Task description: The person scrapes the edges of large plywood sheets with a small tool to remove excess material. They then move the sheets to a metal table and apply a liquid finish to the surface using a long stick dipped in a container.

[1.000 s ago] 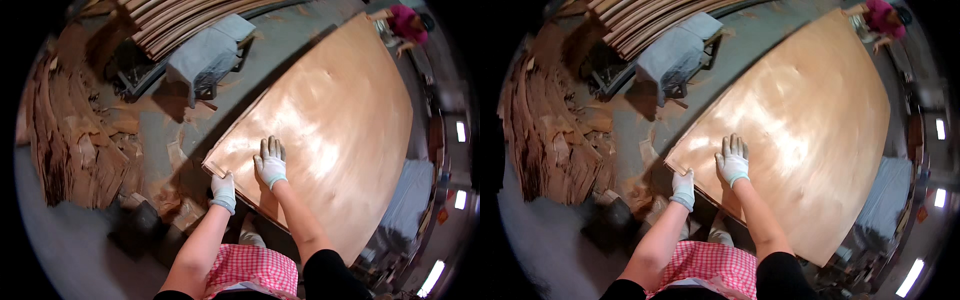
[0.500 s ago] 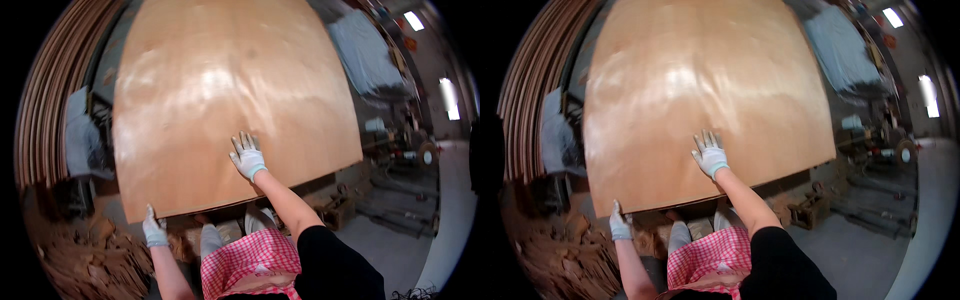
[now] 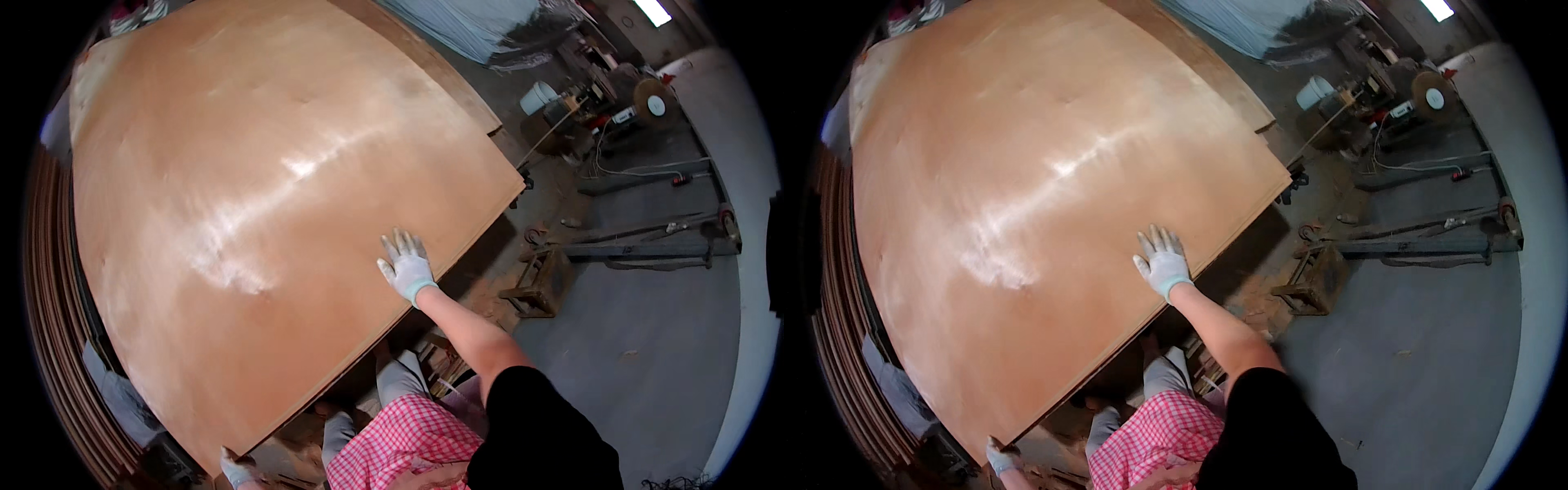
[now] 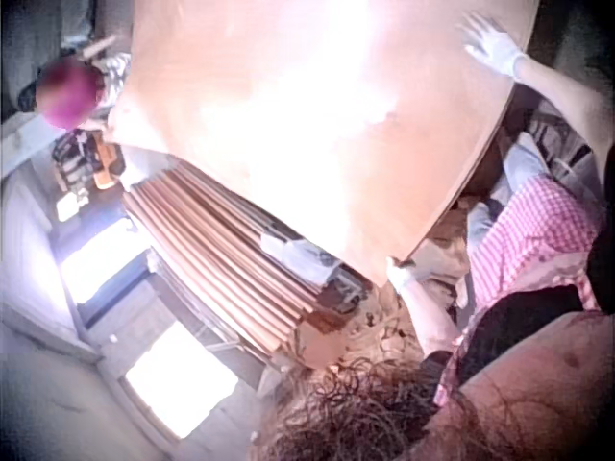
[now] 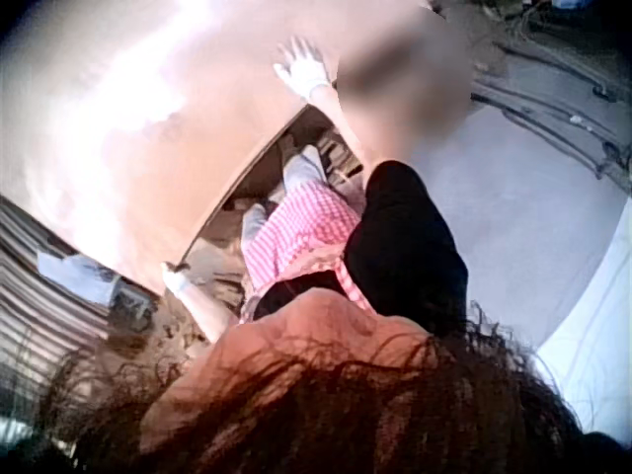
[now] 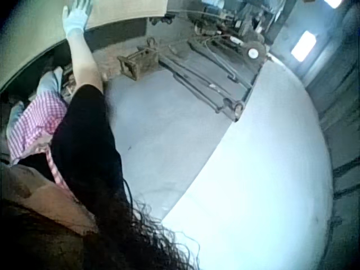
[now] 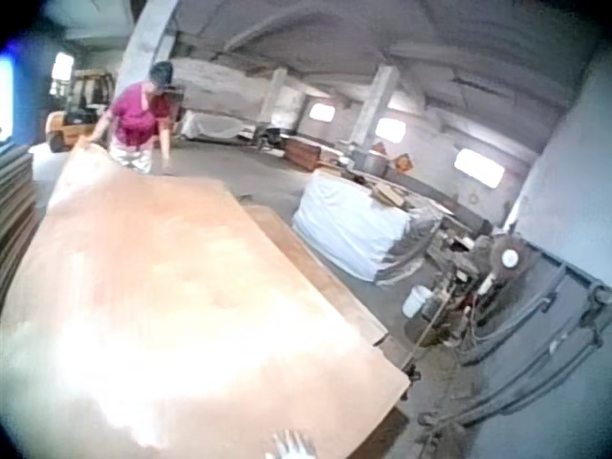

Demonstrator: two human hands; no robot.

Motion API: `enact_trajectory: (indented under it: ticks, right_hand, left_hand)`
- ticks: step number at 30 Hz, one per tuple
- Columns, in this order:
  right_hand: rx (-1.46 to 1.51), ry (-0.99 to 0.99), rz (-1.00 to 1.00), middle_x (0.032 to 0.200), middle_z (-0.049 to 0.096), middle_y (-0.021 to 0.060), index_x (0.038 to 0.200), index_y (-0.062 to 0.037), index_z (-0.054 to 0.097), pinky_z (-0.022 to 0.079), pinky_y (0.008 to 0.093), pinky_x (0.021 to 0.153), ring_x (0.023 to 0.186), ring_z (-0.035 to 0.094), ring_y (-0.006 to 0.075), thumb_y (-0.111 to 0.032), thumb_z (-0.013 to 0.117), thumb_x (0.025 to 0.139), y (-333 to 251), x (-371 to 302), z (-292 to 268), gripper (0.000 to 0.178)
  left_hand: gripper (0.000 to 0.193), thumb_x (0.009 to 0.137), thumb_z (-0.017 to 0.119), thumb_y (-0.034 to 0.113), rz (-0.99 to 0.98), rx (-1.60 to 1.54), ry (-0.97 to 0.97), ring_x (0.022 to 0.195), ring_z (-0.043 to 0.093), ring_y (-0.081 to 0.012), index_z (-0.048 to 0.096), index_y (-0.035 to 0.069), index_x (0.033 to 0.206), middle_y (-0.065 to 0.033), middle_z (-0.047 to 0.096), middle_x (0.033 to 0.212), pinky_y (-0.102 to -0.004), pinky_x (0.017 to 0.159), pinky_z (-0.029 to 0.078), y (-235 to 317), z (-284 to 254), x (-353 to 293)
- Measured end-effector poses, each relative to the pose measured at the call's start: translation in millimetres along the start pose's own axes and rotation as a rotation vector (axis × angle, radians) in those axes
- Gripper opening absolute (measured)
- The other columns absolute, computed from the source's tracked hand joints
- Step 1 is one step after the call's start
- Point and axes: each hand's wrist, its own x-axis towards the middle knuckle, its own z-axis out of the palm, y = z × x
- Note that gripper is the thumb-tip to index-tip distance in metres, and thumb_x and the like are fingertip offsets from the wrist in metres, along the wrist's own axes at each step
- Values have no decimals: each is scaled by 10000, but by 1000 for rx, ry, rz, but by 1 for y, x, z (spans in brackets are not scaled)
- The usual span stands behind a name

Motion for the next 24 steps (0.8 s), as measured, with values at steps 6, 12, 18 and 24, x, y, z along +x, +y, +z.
enact_trajectory:
  ticks: [6,12,18,24]
  right_hand:
    - [-34,96,272,1505,298,210,1439,-57,359,139,495,1155,1396,263,365,-455,342,966,93,1,3,618]
    - [757,347,629,1230,575,247,1243,24,545,410,396,1016,1170,541,344,-210,515,917,154,28,-15,402]
    - [1421,564,1192,1173,622,151,1224,15,544,466,352,917,1058,598,253,-122,428,953,298,52,25,325]
    - [1470,331,1400,1009,642,75,1057,-35,598,467,327,835,945,598,200,-226,582,929,306,73,14,230]
  left_hand:
    - [707,921,543,486,36,506,-31,1148,472,-321,355,13,1412,-240,559,1200,-551,941,417,24,31,-45]
    - [683,920,542,485,6,365,42,1144,480,-317,377,21,1394,-225,565,1202,-539,937,422,-7,101,-65]
    - [660,919,541,485,1,350,26,1141,487,-314,399,29,1375,-211,570,1204,-527,933,427,-22,149,-78]
    - [638,918,540,484,20,323,47,1137,495,-311,422,37,1357,-196,576,1206,-515,929,431,-23,167,-85]
